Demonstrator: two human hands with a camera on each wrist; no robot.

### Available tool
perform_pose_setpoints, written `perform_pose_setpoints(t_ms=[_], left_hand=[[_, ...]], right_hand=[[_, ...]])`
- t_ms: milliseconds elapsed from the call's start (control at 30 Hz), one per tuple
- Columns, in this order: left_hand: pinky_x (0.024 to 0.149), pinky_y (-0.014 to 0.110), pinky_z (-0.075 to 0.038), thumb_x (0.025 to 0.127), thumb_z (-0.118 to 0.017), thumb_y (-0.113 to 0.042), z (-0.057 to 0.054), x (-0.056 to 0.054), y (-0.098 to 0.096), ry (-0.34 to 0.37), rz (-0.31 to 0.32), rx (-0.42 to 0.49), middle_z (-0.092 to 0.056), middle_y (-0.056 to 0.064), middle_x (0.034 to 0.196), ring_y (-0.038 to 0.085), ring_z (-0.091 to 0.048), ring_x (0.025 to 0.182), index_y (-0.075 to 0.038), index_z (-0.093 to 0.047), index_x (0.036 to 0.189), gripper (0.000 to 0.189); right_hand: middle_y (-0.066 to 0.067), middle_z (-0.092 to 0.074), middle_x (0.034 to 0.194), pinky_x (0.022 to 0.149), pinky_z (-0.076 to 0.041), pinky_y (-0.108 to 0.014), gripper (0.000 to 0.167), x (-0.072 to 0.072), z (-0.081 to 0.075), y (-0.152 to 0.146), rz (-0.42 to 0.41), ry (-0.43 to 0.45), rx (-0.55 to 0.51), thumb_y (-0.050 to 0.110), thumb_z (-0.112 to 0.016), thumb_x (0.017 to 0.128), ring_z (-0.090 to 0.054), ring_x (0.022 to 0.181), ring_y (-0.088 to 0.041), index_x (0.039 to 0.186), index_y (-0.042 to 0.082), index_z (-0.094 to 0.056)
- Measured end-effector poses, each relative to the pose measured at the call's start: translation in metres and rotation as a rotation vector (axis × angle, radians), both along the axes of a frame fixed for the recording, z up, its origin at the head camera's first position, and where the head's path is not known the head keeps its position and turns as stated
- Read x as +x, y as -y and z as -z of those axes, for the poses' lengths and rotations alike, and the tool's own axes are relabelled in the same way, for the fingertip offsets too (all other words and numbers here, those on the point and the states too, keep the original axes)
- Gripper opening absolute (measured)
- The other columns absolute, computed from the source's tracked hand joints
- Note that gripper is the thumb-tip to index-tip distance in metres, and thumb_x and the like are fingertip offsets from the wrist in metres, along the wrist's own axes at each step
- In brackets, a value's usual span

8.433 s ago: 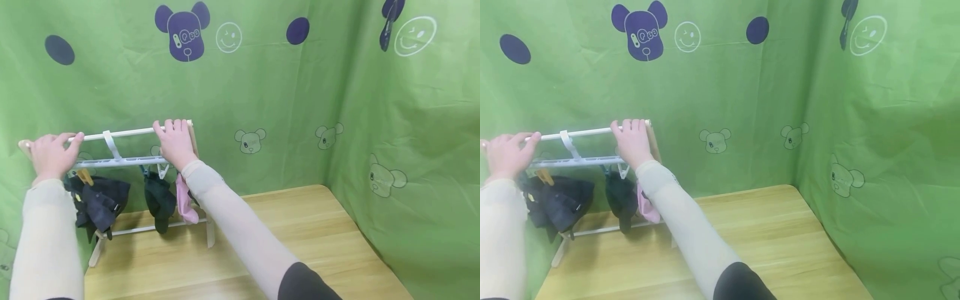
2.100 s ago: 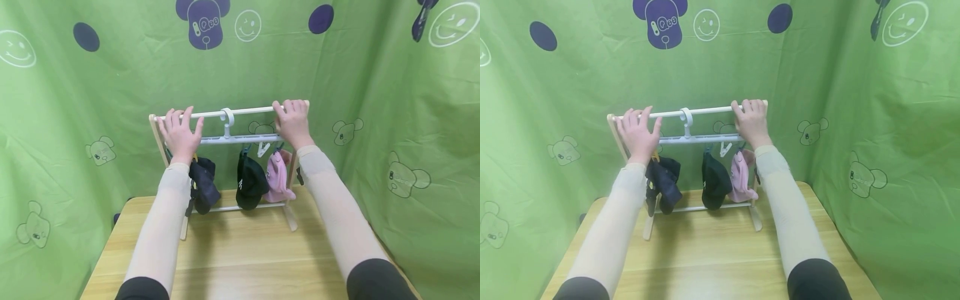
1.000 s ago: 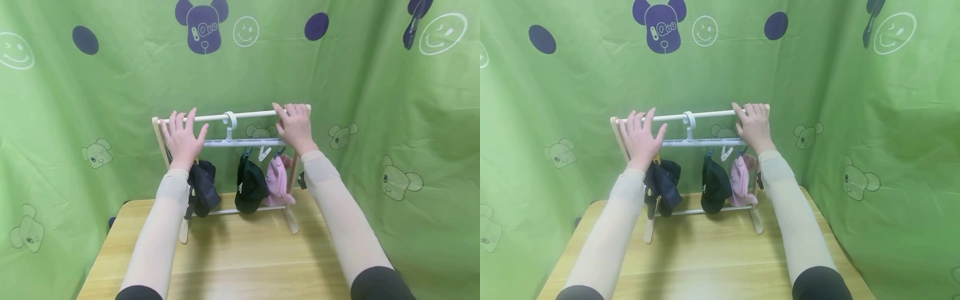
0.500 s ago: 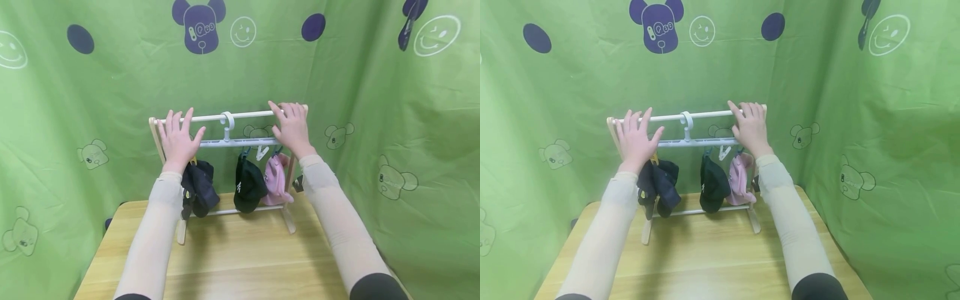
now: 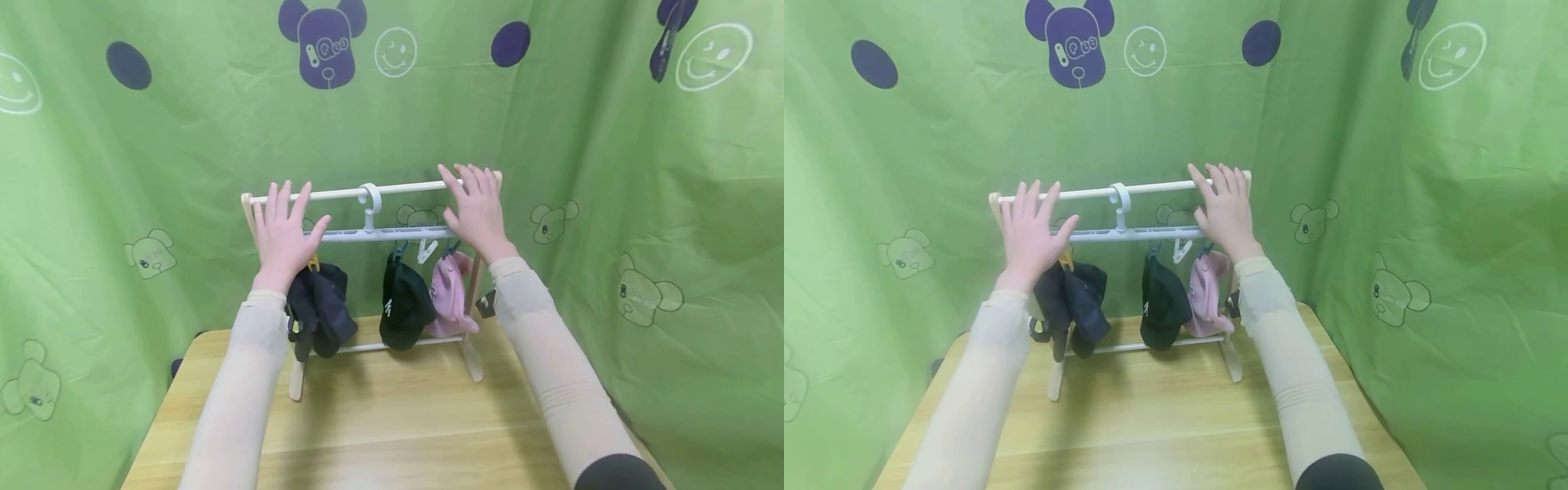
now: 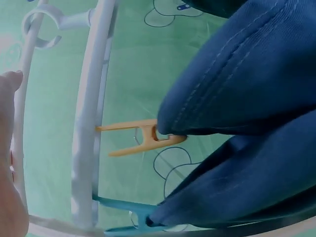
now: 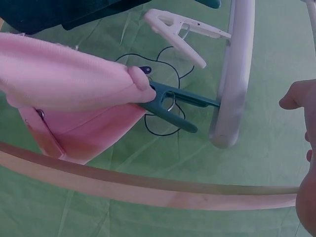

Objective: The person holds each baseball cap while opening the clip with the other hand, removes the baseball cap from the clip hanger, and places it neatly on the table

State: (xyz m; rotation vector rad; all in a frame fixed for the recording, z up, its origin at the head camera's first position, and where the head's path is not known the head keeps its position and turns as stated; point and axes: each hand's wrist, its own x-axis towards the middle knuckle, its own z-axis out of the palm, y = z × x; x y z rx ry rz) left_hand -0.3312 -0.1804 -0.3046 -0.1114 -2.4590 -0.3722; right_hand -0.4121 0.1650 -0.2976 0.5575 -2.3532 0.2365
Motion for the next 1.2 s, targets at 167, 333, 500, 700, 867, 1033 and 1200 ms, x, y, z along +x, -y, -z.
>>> perform_pose_setpoints(t_ms=[167,333,500,700,867,1033,1200], left_hand=[[0.123,0.058,-0.002,0.095,-0.043,-0.059,0.01,0.012,0.005,-0.016,0.017,0.036,-0.008,0.006,0.166,0.027,0.002,0.154,-0.033,-0.022,0.155,0.068],[0.122,0.058,-0.002,0.096,-0.042,-0.058,0.023,0.018,0.012,-0.021,0.023,0.055,0.002,0.002,0.166,0.025,0.003,0.154,-0.033,-0.023,0.155,0.066],[0.122,0.059,-0.004,0.097,-0.047,-0.053,0.044,0.025,0.022,-0.032,0.048,0.107,-0.003,0.008,0.166,0.029,-0.002,0.154,-0.029,-0.028,0.154,0.065],[0.12,0.062,-0.011,0.097,-0.052,-0.046,0.064,0.034,0.024,-0.073,0.076,0.12,-0.014,0.014,0.164,0.034,-0.012,0.152,-0.025,-0.034,0.152,0.061],[0.119,0.062,-0.017,0.097,-0.054,-0.04,0.083,0.037,0.025,-0.133,0.081,0.161,-0.021,0.017,0.162,0.036,-0.017,0.151,-0.02,-0.039,0.149,0.058],[0.116,0.059,-0.028,0.095,-0.059,-0.029,0.101,0.036,0.026,-0.252,0.093,0.217,-0.035,0.023,0.154,0.043,-0.032,0.142,-0.012,-0.049,0.143,0.052],[0.11,0.057,-0.036,0.094,-0.061,-0.025,0.118,0.037,0.027,-0.245,0.09,0.324,-0.04,0.022,0.15,0.044,-0.041,0.134,-0.012,-0.053,0.139,0.048]], right_hand=[[-0.014,-0.022,0.161,0.124,0.006,-0.047,0.077,0.002,0.004,0.0,0.003,0.015,0.001,0.025,-0.058,0.092,-0.015,0.15,-0.035,0.156,0.027,-0.016],[-0.014,-0.012,0.164,0.124,0.009,-0.044,0.081,0.007,0.011,-0.004,0.007,0.001,-0.003,0.022,-0.061,0.091,-0.007,0.152,-0.034,0.157,0.025,-0.014],[-0.014,-0.005,0.165,0.126,0.003,-0.042,0.083,0.014,0.025,-0.008,-0.013,-0.021,-0.019,0.018,-0.064,0.088,-0.005,0.152,-0.035,0.157,0.021,-0.016],[-0.01,0.0,0.165,0.126,-0.002,-0.044,0.081,0.023,0.031,-0.008,-0.025,-0.006,-0.072,0.017,-0.061,0.09,-0.004,0.153,-0.032,0.157,0.023,-0.016],[-0.01,-0.001,0.165,0.125,-0.009,-0.049,0.078,0.03,0.037,-0.005,-0.043,0.0,-0.112,0.015,-0.06,0.09,-0.003,0.153,-0.031,0.156,0.024,-0.019],[-0.01,-0.005,0.165,0.123,-0.014,-0.052,0.074,0.034,0.047,-0.003,-0.064,-0.02,-0.137,0.013,-0.06,0.089,-0.009,0.153,-0.032,0.154,0.022,-0.027],[-0.012,-0.012,0.164,0.122,-0.017,-0.055,0.067,0.039,0.054,0.002,-0.079,-0.015,-0.162,0.013,-0.06,0.089,-0.013,0.152,-0.034,0.151,0.018,-0.034]])
